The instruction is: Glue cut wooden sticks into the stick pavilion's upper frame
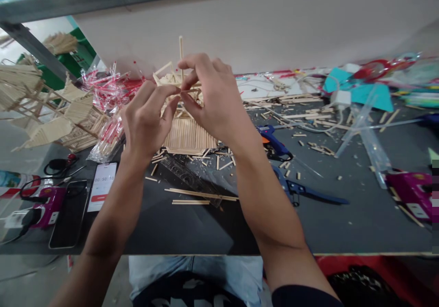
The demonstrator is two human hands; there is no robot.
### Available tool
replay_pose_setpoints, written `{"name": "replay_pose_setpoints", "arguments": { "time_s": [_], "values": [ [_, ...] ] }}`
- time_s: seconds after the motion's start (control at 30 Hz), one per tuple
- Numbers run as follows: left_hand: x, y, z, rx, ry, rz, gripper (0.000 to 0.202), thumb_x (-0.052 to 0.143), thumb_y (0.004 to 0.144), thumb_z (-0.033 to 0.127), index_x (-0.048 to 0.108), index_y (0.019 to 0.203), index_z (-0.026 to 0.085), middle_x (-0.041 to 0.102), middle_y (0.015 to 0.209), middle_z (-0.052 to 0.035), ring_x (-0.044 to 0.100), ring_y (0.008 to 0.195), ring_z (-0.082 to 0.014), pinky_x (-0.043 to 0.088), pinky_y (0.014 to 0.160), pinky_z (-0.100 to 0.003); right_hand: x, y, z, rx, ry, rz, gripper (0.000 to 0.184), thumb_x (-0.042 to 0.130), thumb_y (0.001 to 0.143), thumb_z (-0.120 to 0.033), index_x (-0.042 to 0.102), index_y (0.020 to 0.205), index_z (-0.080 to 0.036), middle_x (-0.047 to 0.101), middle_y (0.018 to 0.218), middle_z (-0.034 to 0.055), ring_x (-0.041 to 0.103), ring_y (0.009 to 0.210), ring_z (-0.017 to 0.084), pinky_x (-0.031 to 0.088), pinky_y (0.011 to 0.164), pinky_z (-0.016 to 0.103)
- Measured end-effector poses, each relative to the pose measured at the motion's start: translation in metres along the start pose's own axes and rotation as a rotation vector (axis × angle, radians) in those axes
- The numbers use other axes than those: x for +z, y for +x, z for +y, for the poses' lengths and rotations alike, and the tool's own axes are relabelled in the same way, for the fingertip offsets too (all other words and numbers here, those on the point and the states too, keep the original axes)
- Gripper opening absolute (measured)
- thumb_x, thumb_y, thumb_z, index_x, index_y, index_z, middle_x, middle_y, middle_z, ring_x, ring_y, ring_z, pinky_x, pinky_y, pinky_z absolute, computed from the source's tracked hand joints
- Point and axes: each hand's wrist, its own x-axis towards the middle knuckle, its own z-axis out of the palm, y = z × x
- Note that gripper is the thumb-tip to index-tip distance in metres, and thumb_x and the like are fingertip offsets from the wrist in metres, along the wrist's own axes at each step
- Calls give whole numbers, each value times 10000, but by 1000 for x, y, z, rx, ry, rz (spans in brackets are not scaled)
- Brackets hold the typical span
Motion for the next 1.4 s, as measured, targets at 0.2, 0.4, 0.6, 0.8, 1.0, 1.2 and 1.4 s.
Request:
{"name": "replay_pose_setpoints", "arguments": {
  "time_s": [0.2,0.4,0.6,0.8,1.0,1.2,1.4],
  "values": [
    [6,0,1,28,70,60,207,479,1037,280,686,1020,282,683,875,-37,626,691,-148,440,573,-285,-1,0,-1,-16,37,17,375,632,872,-172,482,1171,-342,748,1011,11,714,1006,288,525,939,490],
    [9,-1,0,-13,17,30,230,455,1049,291,684,1037,277,692,935,-50,622,682,-148,441,582,-300,-1,0,0,24,31,-11,355,622,889,-198,504,1181,-360,750,1058,18,691,1063,294,527,963,507],
    [7,0,-1,-30,-13,-3,219,468,1050,297,686,1046,276,704,967,-68,644,735,-163,438,598,-299,-9,0,8,-23,1,-29,274,693,860,-221,605,1098,-324,741,1069,41,662,1076,294,522,955,509],
    [7,0,-2,30,47,49,224,474,1052,322,692,1027,274,695,878,-47,671,753,-163,412,571,-281,-23,-3,23,-71,-2,-4,247,774,810,-228,663,1018,-302,762,1011,26,706,996,270,544,888,461],
    [5,0,-1,52,48,66,228,469,1047,278,695,1022,274,687,869,-40,685,770,-162,419,553,-281,-20,-4,30,7,158,-3,276,780,784,-180,683,1025,-271,769,902,9,726,867,211,584,814,395],
    [4,1,-1,69,108,94,215,499,1032,251,713,1028,275,697,839,-37,660,699,-149,411,537,-285,-10,-3,37,111,288,13,275,824,744,-317,656,957,-273,754,861,25,716,795,207,599,742,401],
    [5,0,-2,50,62,80,219,497,1033,268,715,1041,290,701,868,-40,637,688,-150,421,548,-299,-8,-4,43,117,290,-13,285,809,754,-334,645,979,-276,751,876,26,731,813,226,608,746,422]
  ]
}}
